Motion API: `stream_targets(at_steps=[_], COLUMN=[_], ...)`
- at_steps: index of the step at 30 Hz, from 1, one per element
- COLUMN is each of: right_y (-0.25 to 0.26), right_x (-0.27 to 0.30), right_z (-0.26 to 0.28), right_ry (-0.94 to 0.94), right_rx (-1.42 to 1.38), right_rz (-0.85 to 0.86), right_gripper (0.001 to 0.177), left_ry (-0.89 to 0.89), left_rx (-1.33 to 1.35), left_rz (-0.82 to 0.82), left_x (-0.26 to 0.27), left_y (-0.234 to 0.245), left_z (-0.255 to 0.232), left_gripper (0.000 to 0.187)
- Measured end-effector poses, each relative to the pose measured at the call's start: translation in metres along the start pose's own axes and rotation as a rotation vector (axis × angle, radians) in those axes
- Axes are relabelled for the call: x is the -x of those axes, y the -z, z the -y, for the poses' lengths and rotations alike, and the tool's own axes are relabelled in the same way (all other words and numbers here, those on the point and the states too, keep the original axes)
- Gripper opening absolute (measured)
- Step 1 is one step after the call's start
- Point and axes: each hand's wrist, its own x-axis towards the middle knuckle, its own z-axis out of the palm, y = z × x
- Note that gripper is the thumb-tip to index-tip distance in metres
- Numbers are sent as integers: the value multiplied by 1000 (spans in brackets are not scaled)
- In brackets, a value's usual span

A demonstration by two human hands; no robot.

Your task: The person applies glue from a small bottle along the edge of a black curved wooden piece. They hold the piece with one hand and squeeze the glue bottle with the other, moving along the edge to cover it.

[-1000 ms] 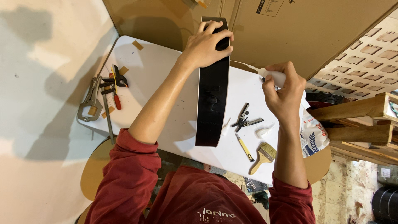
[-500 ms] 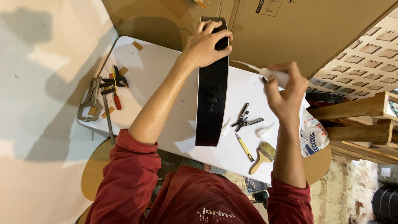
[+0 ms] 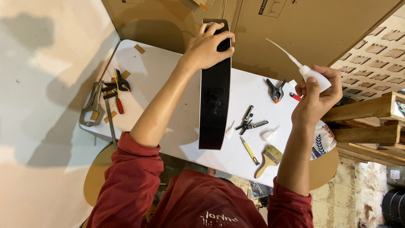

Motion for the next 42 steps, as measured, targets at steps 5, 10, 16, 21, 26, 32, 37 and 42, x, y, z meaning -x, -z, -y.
stream_targets(at_steps=[5,10,16,21,26,32,37,42], right_y=[-3,-13,-33,-39,-33,-32,-32,-34], right_x=[6,19,32,34,36,37,36,37], right_z=[-12,-20,-18,-20,-22,-17,-18,-15], right_ry=[58,304,215,290,306,341,394,388], right_rx=[95,343,390,469,514,509,520,534], right_rz=[-19,123,277,276,282,285,295,323], right_gripper=[16,13,10,14,14,17,15,15], left_ry=[-1,-13,4,-2,11,7,10,14], left_rx=[4,2,3,-5,4,15,16,-1], left_rz=[10,9,15,-2,8,10,19,22], left_x=[-2,-3,-2,-5,-3,-1,1,1], left_y=[0,1,3,-2,-1,2,4,2], left_z=[1,2,0,5,3,-1,-3,-2], left_gripper=[22,23,22,23,22,21,22,22])
